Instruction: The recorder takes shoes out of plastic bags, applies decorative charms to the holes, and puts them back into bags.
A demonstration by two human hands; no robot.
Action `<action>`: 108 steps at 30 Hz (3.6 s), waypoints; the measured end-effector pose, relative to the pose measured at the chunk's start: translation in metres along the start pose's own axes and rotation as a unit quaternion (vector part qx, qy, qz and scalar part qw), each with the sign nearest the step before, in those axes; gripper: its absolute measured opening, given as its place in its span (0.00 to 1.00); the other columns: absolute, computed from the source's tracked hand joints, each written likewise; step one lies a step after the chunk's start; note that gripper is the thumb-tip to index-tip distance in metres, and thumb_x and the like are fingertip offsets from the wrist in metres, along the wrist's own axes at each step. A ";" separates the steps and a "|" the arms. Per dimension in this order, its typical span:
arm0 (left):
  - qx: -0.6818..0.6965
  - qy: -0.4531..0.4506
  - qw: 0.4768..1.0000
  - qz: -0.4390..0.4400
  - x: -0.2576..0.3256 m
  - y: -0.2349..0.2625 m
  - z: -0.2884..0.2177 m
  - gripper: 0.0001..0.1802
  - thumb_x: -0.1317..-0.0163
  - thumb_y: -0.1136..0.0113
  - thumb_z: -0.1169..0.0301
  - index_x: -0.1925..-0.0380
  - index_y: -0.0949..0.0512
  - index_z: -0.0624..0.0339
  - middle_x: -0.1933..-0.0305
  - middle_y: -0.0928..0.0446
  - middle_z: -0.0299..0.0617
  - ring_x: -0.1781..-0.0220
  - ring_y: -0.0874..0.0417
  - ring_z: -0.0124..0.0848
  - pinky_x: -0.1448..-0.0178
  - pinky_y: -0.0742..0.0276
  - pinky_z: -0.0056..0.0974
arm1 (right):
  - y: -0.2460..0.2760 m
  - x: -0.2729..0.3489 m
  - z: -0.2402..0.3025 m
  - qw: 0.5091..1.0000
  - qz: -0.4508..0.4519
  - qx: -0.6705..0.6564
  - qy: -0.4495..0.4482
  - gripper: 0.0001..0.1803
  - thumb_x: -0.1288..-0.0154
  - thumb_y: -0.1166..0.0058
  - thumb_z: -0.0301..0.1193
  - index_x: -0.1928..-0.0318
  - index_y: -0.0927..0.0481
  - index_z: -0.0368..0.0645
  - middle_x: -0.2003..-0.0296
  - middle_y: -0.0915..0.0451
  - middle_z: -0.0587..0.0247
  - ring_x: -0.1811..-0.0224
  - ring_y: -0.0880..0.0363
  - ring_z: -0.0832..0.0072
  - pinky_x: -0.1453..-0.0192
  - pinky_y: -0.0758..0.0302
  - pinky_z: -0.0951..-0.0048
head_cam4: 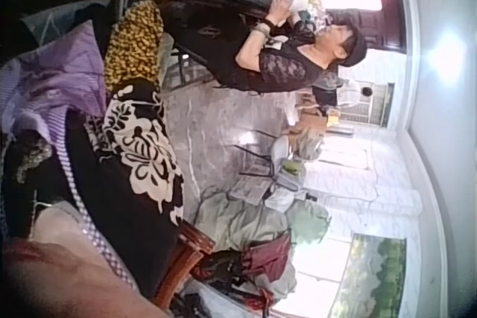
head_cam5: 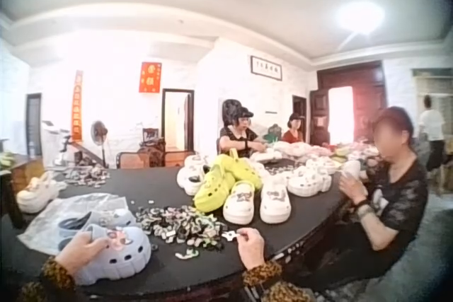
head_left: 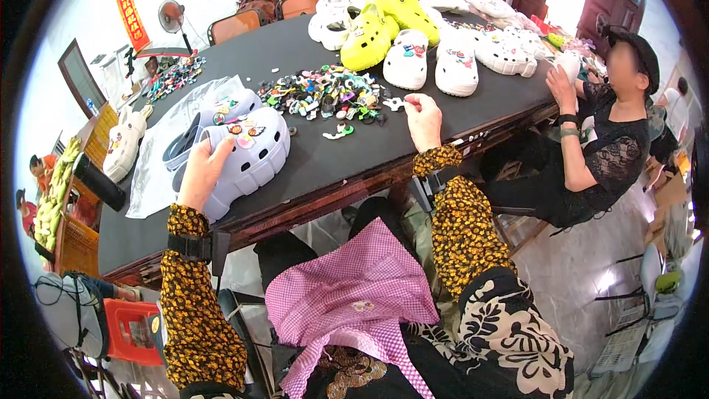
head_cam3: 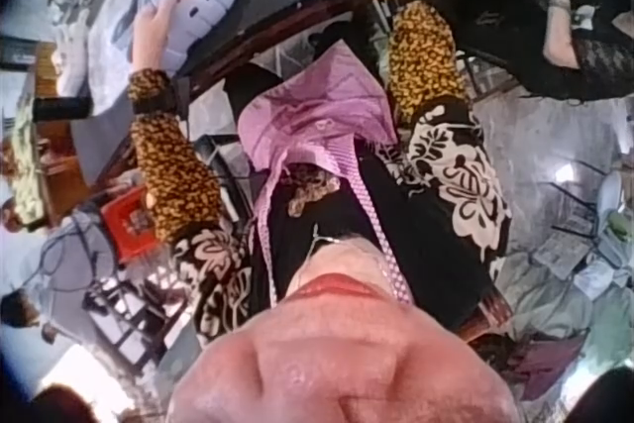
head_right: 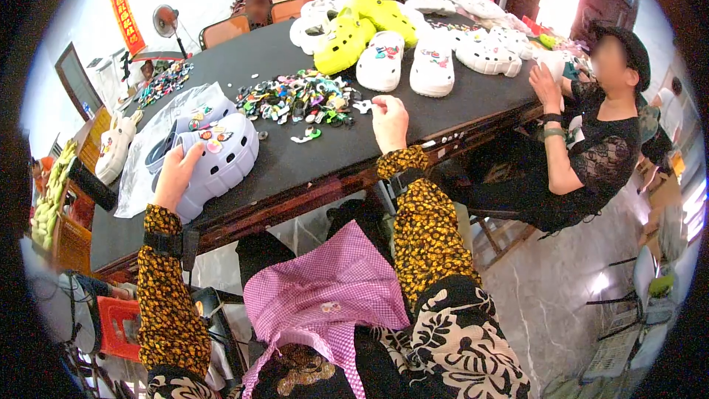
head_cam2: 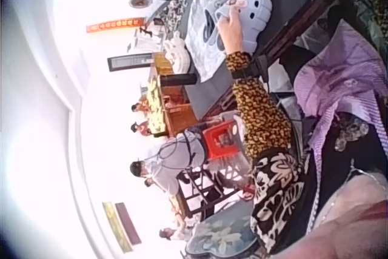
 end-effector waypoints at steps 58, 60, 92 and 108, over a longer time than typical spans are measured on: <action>-0.027 0.021 0.999 0.014 0.004 -0.001 -0.012 0.19 0.34 0.44 0.59 0.59 0.20 0.67 0.69 0.20 0.33 0.68 0.27 0.19 0.63 0.30 0.29 | -0.081 0.028 0.064 0.897 0.357 0.066 0.254 0.09 0.50 0.45 0.26 0.67 0.17 0.39 0.68 0.19 0.52 0.60 0.22 0.55 0.53 0.26 0.61; -0.009 0.035 0.999 0.010 0.006 -0.002 -0.013 0.19 0.34 0.44 0.59 0.58 0.20 0.67 0.68 0.20 0.33 0.68 0.27 0.19 0.63 0.30 0.29 | -0.073 0.029 0.062 0.904 0.359 0.061 0.224 0.09 0.45 0.46 0.23 0.62 0.19 0.36 0.64 0.20 0.56 0.59 0.21 0.66 0.54 0.25 0.68; 0.000 -0.004 0.999 0.035 0.004 -0.004 -0.006 0.15 0.36 0.42 0.63 0.63 0.21 0.66 0.68 0.21 0.32 0.68 0.26 0.19 0.65 0.30 0.29 | -0.051 0.025 0.036 0.911 0.277 -0.300 -0.065 0.10 0.39 0.46 0.21 0.57 0.20 0.36 0.60 0.20 0.64 0.60 0.23 0.79 0.57 0.26 0.78; 0.016 0.001 0.997 0.074 0.022 -0.005 -0.014 0.13 0.37 0.42 0.66 0.68 0.22 0.67 0.71 0.23 0.31 0.68 0.29 0.18 0.64 0.30 0.29 | -0.080 0.094 0.197 0.912 0.296 -0.276 0.072 0.06 0.41 0.42 0.21 0.63 0.23 0.38 0.70 0.21 0.64 0.70 0.24 0.82 0.64 0.27 0.79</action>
Point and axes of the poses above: each hand's wrist, its own x-axis away from the middle knuckle, its own y-axis out of the back of the hand, z = x × y, the point moved 3 cm from there along -x, towards the middle knuckle
